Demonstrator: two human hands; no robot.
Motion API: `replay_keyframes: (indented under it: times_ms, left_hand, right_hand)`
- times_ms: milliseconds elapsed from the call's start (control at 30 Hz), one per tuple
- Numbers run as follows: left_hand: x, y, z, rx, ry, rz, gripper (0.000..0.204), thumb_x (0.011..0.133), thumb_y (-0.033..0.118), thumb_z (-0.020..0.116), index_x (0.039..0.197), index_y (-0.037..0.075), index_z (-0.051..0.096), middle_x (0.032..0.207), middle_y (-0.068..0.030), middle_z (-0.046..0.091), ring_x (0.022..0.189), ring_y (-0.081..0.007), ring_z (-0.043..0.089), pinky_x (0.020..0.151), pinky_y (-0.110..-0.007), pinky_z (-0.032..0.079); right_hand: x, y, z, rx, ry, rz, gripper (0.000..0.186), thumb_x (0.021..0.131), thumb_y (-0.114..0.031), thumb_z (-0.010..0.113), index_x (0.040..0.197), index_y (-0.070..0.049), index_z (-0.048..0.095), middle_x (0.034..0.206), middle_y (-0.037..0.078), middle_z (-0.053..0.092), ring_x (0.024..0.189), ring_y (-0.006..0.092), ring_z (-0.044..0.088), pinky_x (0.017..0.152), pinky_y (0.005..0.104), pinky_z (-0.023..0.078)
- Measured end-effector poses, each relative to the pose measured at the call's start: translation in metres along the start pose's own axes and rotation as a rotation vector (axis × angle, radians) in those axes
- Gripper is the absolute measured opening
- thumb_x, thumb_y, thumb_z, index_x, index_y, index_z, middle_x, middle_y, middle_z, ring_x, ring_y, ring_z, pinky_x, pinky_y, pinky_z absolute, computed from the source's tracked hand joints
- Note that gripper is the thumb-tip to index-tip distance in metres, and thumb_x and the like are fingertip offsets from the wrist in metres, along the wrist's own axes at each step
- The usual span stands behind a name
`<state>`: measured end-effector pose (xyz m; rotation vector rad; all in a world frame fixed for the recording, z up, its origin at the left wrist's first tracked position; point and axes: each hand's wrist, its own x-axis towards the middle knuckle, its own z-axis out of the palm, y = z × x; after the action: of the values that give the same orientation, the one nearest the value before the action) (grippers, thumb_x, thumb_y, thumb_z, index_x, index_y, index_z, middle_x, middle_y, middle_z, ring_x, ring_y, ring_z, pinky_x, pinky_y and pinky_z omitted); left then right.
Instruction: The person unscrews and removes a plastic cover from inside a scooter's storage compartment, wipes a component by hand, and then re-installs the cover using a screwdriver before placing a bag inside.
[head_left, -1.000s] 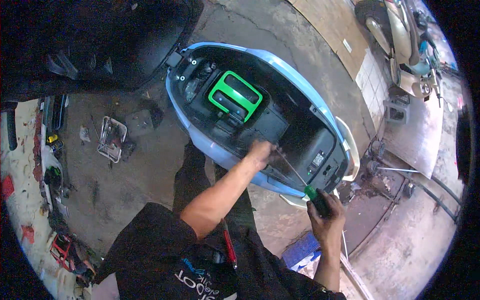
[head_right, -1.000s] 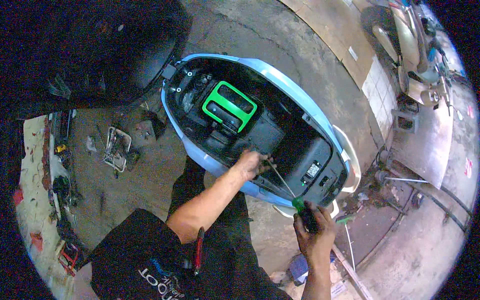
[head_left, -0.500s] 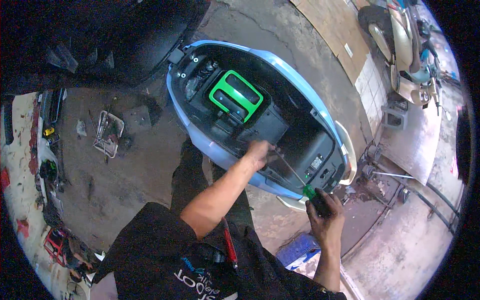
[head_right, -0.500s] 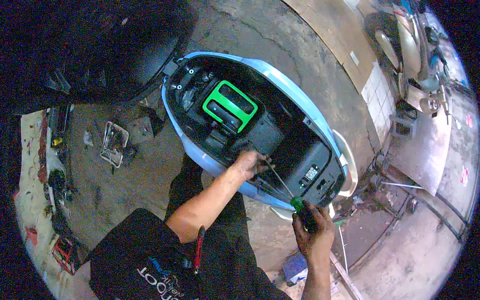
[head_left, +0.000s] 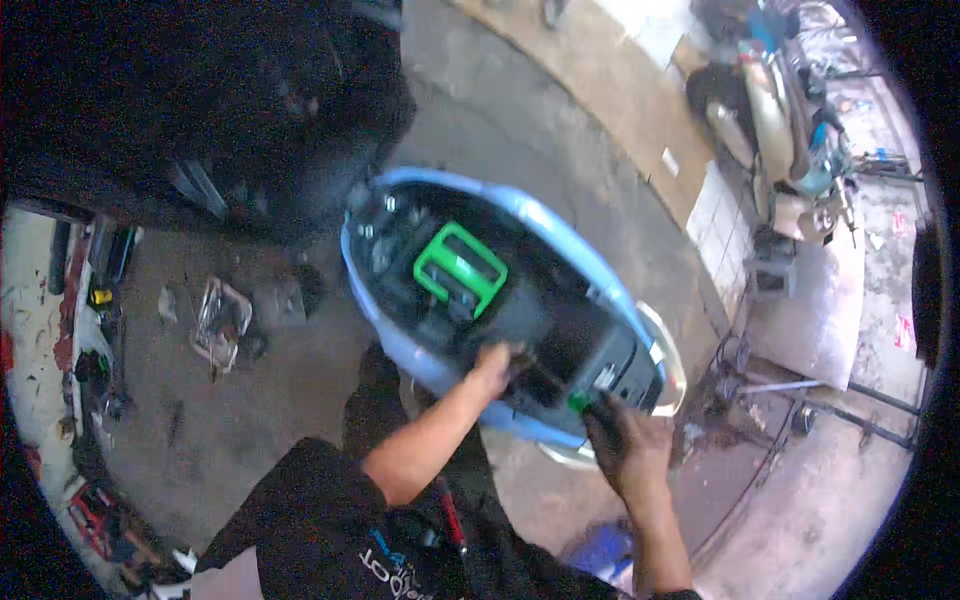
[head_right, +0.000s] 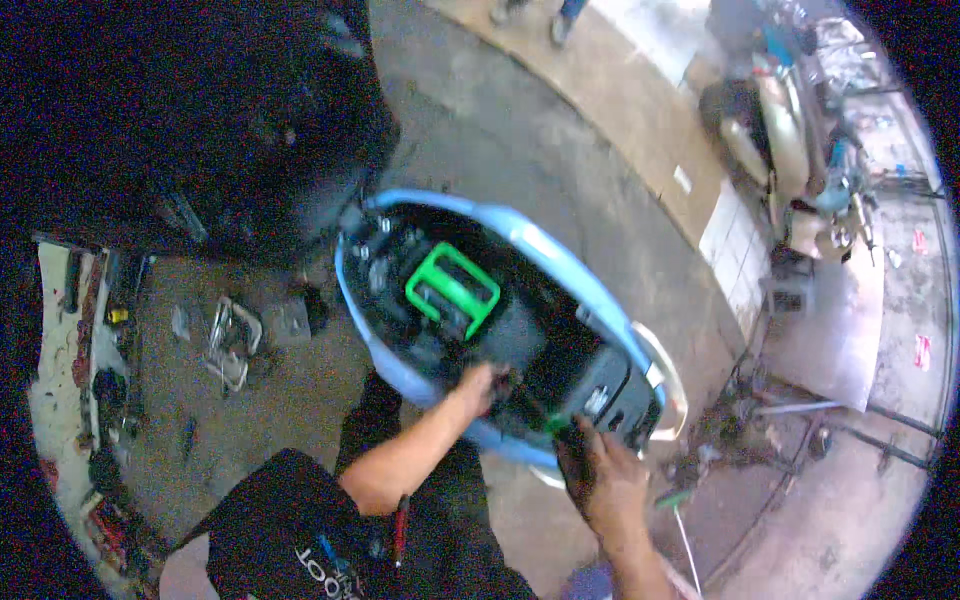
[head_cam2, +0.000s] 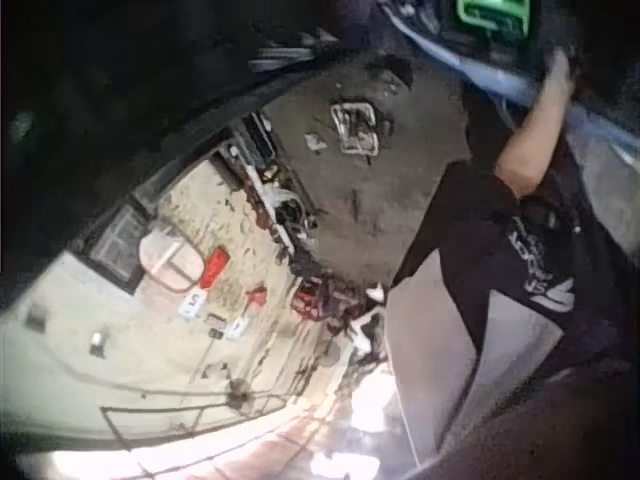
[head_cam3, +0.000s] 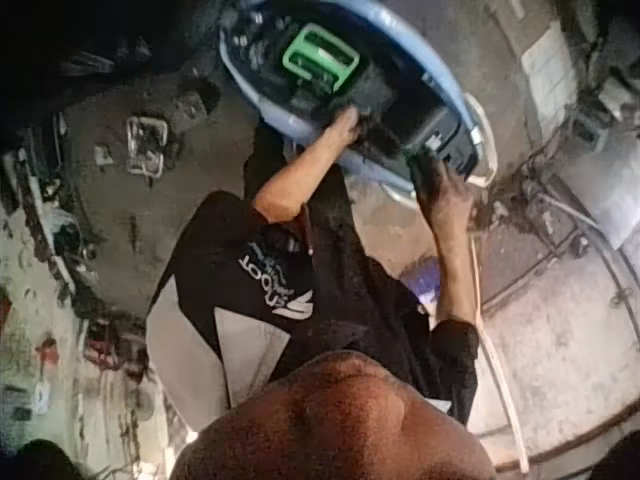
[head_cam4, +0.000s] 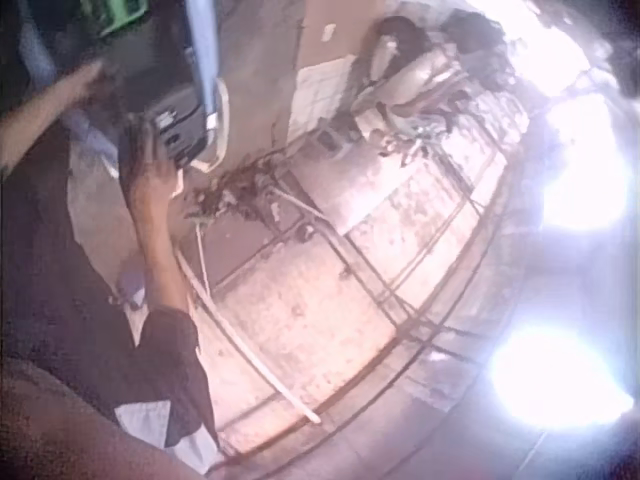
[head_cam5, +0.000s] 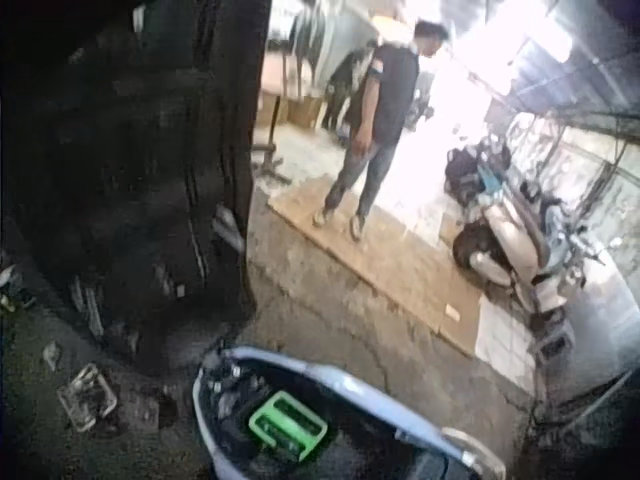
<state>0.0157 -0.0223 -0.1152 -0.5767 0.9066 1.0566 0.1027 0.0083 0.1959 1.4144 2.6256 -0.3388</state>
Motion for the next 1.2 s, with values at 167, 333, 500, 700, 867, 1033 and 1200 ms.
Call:
replay_keyframes:
  times_ms: [167,333,500,700,867,1033,1200]
  left_hand:
    - [-0.091,-0.016,0.065,1.345,-0.109,1.042,0.079,0.067,0.012,0.060,0.137,0.001,0.024,0.135,-0.0235,0.035,0.127,-0.0372,0.032,0.107,-0.042,0.026]
    - [-0.119,0.025,0.092,1.331,-0.747,1.526,0.077,0.063,0.014,0.074,0.128,0.002,0.033,0.117,-0.0190,0.049,0.112,-0.0331,0.049,0.095,-0.038,0.040]
    - [-0.124,0.035,0.106,1.212,-0.947,1.107,0.070,0.064,0.019,0.076,0.122,0.005,0.039,0.107,-0.0167,0.055,0.101,-0.0341,0.055,0.086,-0.039,0.046]
    - [-0.125,0.030,0.077,1.359,-0.711,1.028,0.058,0.072,0.018,0.072,0.122,0.009,0.044,0.108,-0.0190,0.059,0.101,-0.0356,0.058,0.082,-0.042,0.048]
    - [-0.149,0.045,0.090,1.290,-0.990,1.005,0.069,0.074,0.017,0.068,0.132,0.011,0.032,0.109,-0.0183,0.058,0.101,-0.0387,0.057,0.084,-0.042,0.047]
    - [-0.135,0.051,0.078,1.471,-0.663,1.281,0.072,0.070,0.020,0.072,0.131,0.010,0.034,0.114,-0.0180,0.054,0.107,-0.0376,0.052,0.091,-0.043,0.042]
    - [-0.186,0.061,0.101,1.460,-0.783,0.820,0.070,0.068,0.019,0.073,0.128,0.011,0.037,0.112,-0.0180,0.055,0.107,-0.0372,0.052,0.089,-0.042,0.044]
  right_hand:
    - [0.014,0.007,-0.005,-0.108,-0.058,0.390,0.045,0.090,-0.042,0.043,0.086,0.000,0.058,0.062,0.024,0.059,0.058,0.0403,0.061,0.056,0.0471,0.050]
    - [0.034,-0.019,-0.005,0.075,-0.146,0.389,0.044,0.085,-0.045,0.048,0.106,-0.007,0.056,0.097,0.027,0.060,0.085,0.0439,0.060,0.074,0.0505,0.049]
    - [-0.011,0.021,0.009,0.107,0.154,-0.240,0.039,0.080,-0.037,0.059,0.106,-0.007,0.058,0.098,0.024,0.058,0.080,0.0397,0.062,0.070,0.0442,0.051]
    - [0.004,0.012,0.010,-0.160,-0.109,0.294,0.035,0.084,-0.039,0.056,0.091,-0.006,0.066,0.063,0.020,0.061,0.061,0.0395,0.060,0.070,0.0452,0.050]
    - [-0.007,0.023,0.010,-0.062,0.345,-0.361,0.043,0.085,-0.045,0.050,0.091,-0.006,0.066,0.067,0.022,0.062,0.065,0.0398,0.061,0.083,0.0439,0.045]
    - [0.005,0.001,0.003,-0.140,-0.076,0.203,0.046,0.085,-0.046,0.050,0.082,-0.003,0.066,0.071,0.023,0.063,0.068,0.0377,0.063,0.073,0.0464,0.047]
    - [-0.009,0.001,-0.004,-0.145,0.401,-0.281,0.055,0.087,-0.049,0.045,0.071,0.000,0.065,0.070,0.023,0.063,0.066,0.0403,0.062,0.063,0.0481,0.050]
